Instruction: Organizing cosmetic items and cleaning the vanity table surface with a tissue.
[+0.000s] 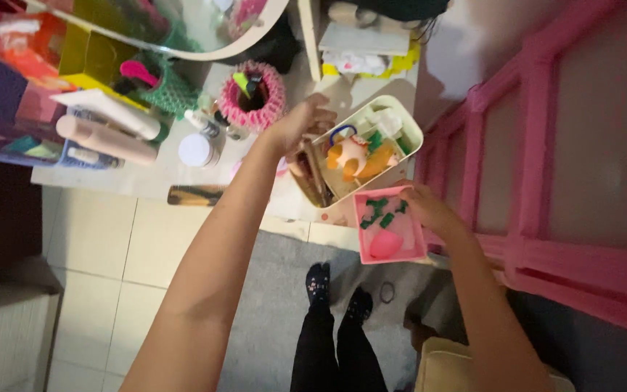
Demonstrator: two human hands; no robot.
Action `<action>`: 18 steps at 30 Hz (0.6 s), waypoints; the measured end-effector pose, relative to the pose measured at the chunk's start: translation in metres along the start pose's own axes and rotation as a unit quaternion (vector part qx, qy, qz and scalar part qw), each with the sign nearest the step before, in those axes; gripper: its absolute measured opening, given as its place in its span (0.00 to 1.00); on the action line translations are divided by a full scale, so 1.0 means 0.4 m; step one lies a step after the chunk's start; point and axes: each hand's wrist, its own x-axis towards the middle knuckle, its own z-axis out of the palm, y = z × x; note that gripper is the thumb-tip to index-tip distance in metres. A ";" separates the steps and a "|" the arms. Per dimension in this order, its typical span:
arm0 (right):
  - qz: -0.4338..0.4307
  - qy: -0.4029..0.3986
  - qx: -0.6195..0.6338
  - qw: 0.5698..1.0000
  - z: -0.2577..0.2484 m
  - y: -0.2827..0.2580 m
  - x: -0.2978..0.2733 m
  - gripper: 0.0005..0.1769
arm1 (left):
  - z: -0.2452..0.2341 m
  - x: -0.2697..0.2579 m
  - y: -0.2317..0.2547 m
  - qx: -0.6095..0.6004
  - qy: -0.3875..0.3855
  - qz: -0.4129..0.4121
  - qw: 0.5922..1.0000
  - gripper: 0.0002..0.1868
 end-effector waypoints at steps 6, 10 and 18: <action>0.036 -0.014 0.044 0.998 0.023 -0.131 -0.051 0.19 | 0.139 -0.309 -0.004 0.250 0.316 0.261 0.877 0.26; 0.083 0.044 -0.058 0.994 0.042 -0.254 -0.096 0.19 | 0.395 -0.636 -0.049 0.106 0.437 0.341 0.826 0.11; 0.117 0.009 0.028 0.993 0.092 -0.382 -0.157 0.19 | 0.536 -0.432 -0.402 -0.243 0.089 0.026 0.966 0.31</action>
